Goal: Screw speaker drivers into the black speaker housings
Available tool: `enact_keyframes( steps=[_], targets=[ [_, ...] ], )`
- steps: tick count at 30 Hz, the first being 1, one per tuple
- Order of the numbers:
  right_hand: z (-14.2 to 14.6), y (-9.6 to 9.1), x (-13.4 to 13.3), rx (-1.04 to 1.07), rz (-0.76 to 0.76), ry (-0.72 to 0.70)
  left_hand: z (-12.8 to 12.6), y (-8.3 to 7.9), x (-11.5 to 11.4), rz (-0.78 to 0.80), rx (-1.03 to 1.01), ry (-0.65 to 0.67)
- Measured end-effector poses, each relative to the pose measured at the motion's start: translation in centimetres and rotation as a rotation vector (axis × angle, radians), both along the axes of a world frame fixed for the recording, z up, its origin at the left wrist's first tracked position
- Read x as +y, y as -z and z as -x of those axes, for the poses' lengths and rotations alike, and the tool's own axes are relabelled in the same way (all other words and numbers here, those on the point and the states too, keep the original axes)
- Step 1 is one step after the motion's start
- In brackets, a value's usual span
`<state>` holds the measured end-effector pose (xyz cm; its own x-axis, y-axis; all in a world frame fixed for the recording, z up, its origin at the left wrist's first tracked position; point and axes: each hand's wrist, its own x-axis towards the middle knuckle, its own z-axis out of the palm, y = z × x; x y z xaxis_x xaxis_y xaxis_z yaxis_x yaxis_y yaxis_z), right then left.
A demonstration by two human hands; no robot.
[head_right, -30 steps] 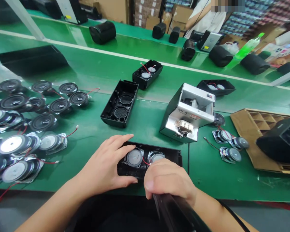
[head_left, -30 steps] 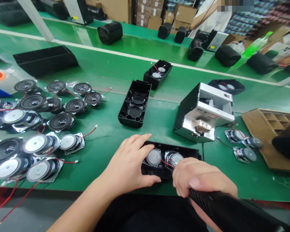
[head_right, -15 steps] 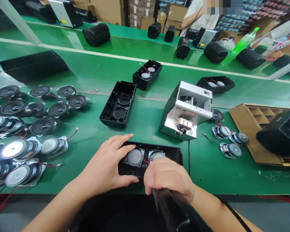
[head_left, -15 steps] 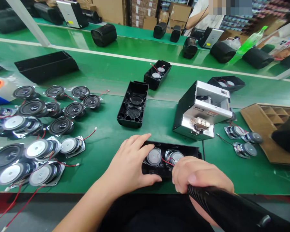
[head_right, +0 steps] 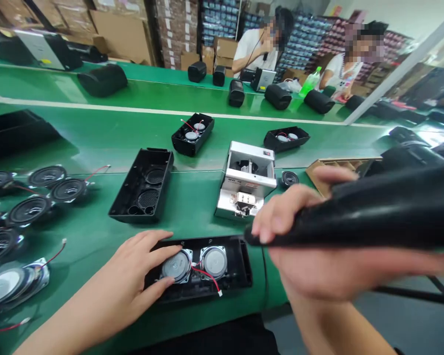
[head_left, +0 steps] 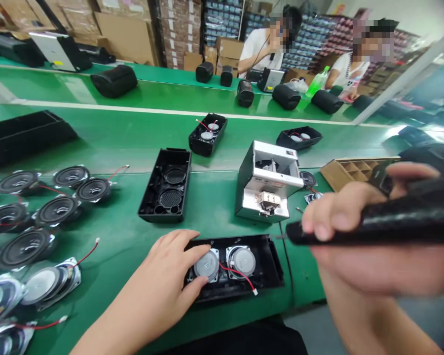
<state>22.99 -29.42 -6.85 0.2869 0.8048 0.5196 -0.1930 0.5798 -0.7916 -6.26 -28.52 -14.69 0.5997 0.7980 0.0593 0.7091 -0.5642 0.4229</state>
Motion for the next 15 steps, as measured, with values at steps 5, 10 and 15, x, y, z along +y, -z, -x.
enact_keyframes(
  steps=[5,10,15],
  targets=[
    [-3.0,-1.0,6.2,-0.067,-0.167,0.176,0.2,0.6,0.8,0.006,0.005,0.003],
    [-1.4,1.0,7.7,-0.103,-0.06,0.155,-0.1,0.3,0.9,0.008,0.0,-0.015],
    [-1.3,1.5,6.9,-0.147,0.007,0.061,-0.4,0.0,0.7,0.061,0.042,-0.03]
  ],
)
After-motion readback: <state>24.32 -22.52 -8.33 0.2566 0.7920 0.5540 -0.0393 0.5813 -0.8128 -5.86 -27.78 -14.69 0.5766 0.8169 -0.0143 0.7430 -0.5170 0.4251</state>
